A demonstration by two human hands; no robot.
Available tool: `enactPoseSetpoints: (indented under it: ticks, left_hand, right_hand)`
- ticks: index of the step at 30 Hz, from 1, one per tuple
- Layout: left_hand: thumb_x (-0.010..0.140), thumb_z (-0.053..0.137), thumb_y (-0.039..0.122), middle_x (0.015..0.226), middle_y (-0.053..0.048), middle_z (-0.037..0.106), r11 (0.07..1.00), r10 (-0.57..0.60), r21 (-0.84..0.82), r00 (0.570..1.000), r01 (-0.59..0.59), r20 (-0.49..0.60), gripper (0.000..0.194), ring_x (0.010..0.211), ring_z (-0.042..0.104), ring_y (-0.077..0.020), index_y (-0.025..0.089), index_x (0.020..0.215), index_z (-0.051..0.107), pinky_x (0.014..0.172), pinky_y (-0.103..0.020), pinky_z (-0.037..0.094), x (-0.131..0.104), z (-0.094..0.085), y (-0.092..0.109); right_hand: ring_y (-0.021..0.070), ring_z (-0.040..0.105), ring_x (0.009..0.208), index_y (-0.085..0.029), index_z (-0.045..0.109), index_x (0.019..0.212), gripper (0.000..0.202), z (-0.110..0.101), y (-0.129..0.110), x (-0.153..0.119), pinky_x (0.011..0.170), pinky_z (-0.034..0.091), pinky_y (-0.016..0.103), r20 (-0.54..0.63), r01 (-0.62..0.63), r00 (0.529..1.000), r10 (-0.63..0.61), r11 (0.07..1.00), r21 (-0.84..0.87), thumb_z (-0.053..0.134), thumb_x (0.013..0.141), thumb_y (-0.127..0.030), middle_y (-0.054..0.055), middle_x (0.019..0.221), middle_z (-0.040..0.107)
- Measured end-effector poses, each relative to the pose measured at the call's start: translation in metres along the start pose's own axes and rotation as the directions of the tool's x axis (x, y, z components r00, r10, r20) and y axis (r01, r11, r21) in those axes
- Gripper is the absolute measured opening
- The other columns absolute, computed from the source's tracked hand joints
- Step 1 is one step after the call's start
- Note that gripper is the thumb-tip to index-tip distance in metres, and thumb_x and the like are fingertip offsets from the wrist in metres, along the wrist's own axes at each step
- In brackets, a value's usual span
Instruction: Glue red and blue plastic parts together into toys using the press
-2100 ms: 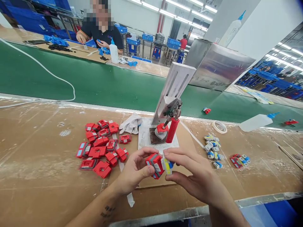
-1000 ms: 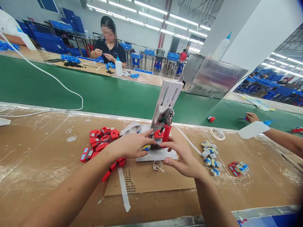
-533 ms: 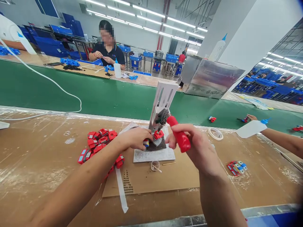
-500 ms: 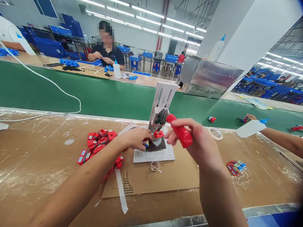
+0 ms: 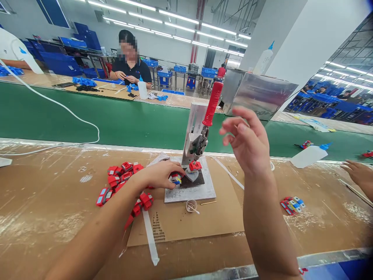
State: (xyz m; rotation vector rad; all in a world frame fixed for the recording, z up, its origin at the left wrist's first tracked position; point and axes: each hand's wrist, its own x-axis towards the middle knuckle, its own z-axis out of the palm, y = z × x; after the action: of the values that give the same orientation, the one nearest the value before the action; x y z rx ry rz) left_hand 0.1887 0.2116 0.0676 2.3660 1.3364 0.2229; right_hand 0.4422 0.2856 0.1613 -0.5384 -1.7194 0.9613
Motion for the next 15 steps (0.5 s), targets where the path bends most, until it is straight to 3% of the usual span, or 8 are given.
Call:
enactPoseSetpoints:
  ticks: [2,3,5,7,9,11,13,15]
  left_hand:
    - [0.07,0.066,0.017,0.115,-0.004,0.071,0.999,-0.003,-0.055,0.999,0.001,-0.035,0.05,0.1,0.067,-0.0223,0.023,0.12,0.073,0.089,-0.029,0.05,-0.007,-0.001,0.0]
    - [0.07,0.066,0.015,0.114,-0.004,0.071,0.996,-0.001,-0.085,0.999,-0.003,-0.048,0.049,0.097,0.067,-0.0209,0.022,0.118,0.073,0.088,-0.028,0.05,-0.011,-0.001,0.0]
    - [0.071,0.065,0.014,0.112,-0.003,0.071,0.989,0.008,-0.146,0.998,-0.017,-0.061,0.045,0.094,0.067,-0.0187,0.022,0.115,0.073,0.083,-0.025,0.051,-0.017,-0.002,0.002]
    - [0.073,0.065,0.016,0.111,-0.003,0.071,0.981,0.011,-0.193,0.997,-0.024,-0.071,0.043,0.093,0.066,-0.0179,0.021,0.115,0.073,0.079,-0.023,0.051,-0.022,-0.003,0.006]
    - [0.075,0.065,0.017,0.114,-0.004,0.071,0.974,-0.003,-0.226,0.996,-0.017,-0.086,0.042,0.094,0.066,-0.0182,0.02,0.117,0.072,0.077,-0.023,0.052,-0.027,-0.003,0.011]
    - [0.076,0.064,0.018,0.118,-0.006,0.07,0.966,-0.027,-0.259,0.995,0.001,-0.099,0.043,0.098,0.067,-0.0196,0.02,0.119,0.071,0.079,-0.024,0.054,-0.034,-0.002,0.016]
    - [0.078,0.065,0.021,0.126,-0.008,0.07,0.958,-0.066,-0.285,0.992,0.032,-0.11,0.045,0.107,0.068,-0.0225,0.02,0.122,0.07,0.085,-0.026,0.056,-0.044,0.001,0.017]
    - [0.081,0.067,0.027,0.133,-0.009,0.069,0.952,-0.118,-0.298,0.983,0.072,-0.138,0.046,0.118,0.066,-0.0262,0.022,0.127,0.069,0.095,-0.03,0.056,-0.056,0.006,0.013]
  right_hand:
    - [0.0148,0.067,0.076,-0.022,0.065,0.098,0.019,-0.008,0.035,-0.029,0.062,0.053,0.027,-0.07,-0.018,0.997,0.012,0.996,-0.09,0.064,0.092,-0.04,0.001,0.086,0.067]
    - [0.0156,0.065,0.076,-0.02,0.064,0.091,0.016,-0.01,0.054,-0.041,0.065,0.053,0.029,-0.014,-0.092,0.996,0.091,0.979,-0.184,0.066,0.089,-0.036,0.001,0.083,0.067]
    - [0.0197,0.067,0.089,-0.019,0.066,0.101,0.022,-0.007,0.086,-0.058,0.073,0.053,0.033,0.139,-0.152,0.967,0.212,0.923,-0.353,0.071,0.085,-0.033,0.006,0.1,0.071]
    - [0.0233,0.065,0.105,-0.02,0.065,0.119,0.04,0.002,0.109,-0.064,0.084,0.052,0.038,0.29,-0.117,0.917,0.274,0.88,-0.46,0.075,0.082,-0.03,0.009,0.12,0.07]
    - [0.0236,0.063,0.11,-0.022,0.066,0.123,0.044,0.011,0.119,-0.063,0.092,0.05,0.04,0.367,-0.073,0.887,0.282,0.868,-0.492,0.076,0.08,-0.023,0.008,0.122,0.07]
    - [0.0224,0.064,0.107,-0.023,0.068,0.12,0.04,0.015,0.121,-0.061,0.094,0.049,0.04,0.366,-0.064,0.889,0.275,0.867,-0.494,0.074,0.081,-0.021,0.006,0.117,0.072]
    - [0.0216,0.065,0.105,-0.022,0.067,0.122,0.04,0.012,0.118,-0.065,0.092,0.05,0.039,0.308,-0.132,0.908,0.285,0.89,-0.436,0.074,0.083,-0.024,0.007,0.117,0.073]
    - [0.0216,0.068,0.101,-0.019,0.065,0.123,0.043,0.002,0.113,-0.077,0.089,0.053,0.038,0.234,-0.275,0.91,0.343,0.92,-0.279,0.076,0.083,-0.031,0.009,0.115,0.073]
